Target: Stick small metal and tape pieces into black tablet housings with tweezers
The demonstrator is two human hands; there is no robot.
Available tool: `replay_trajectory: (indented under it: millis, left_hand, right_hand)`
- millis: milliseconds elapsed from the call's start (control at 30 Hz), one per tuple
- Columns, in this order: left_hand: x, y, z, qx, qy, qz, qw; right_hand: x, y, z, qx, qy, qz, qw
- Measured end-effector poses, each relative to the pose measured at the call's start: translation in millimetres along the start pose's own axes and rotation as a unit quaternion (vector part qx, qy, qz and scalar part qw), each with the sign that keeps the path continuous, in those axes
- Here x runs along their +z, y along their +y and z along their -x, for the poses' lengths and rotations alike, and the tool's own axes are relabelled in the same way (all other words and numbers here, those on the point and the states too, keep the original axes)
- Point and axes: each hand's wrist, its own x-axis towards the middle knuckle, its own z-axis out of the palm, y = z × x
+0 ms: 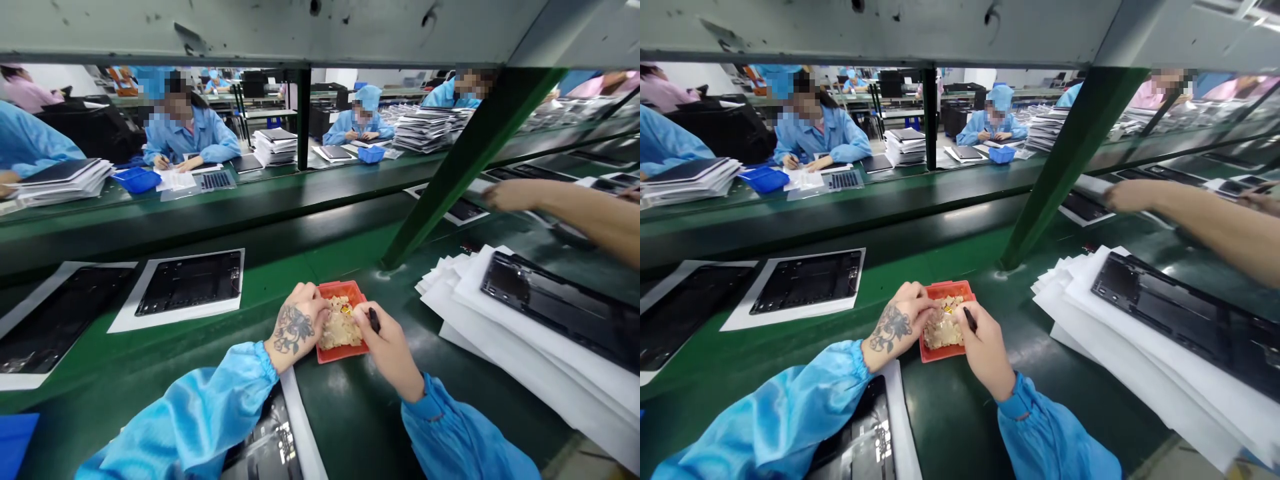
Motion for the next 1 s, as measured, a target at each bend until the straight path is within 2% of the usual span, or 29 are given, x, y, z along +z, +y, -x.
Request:
replay_trajectory:
  millis: [100,233,300,367,467,533,667,1000]
  left_hand:
    - [0.6,5,-2,0.001,-0.046,0.010,0.999]
    - [-4.8,14,4,-0.043,-0.121,0.088,0.988]
    - [-6.7,16,8,-0.064,-0.139,0.129,0.980]
    - [-6.5,17,10,-0.076,-0.133,0.155,0.976]
    - [-3.6,18,12,-0.077,-0.095,0.168,0.978]
    - [-1.7,18,12,-0.073,-0.074,0.162,0.981]
    - [-0.3,19,14,-0.060,-0.073,0.135,0.986]
    - [-2.1,15,14,0.012,-0.060,0.034,0.998]
  right_hand:
    - [0,0,0,-0.003,-0.011,-0.006,1.000]
    - [0,1,0,-0.020,-0.050,-0.013,0.998]
    - [1,1,0,-0.031,-0.067,-0.013,0.997]
    - [2,2,0,-0.035,-0.054,-0.006,0.998]
    - [2,3,2,-0.047,0.047,0.028,0.997]
    - [2,2,3,-0.068,0.080,0.042,0.994]
    - [4,2,5,-0.102,0.030,0.011,0.994]
    - [3,0,5,-0.102,0.008,0.014,0.995]
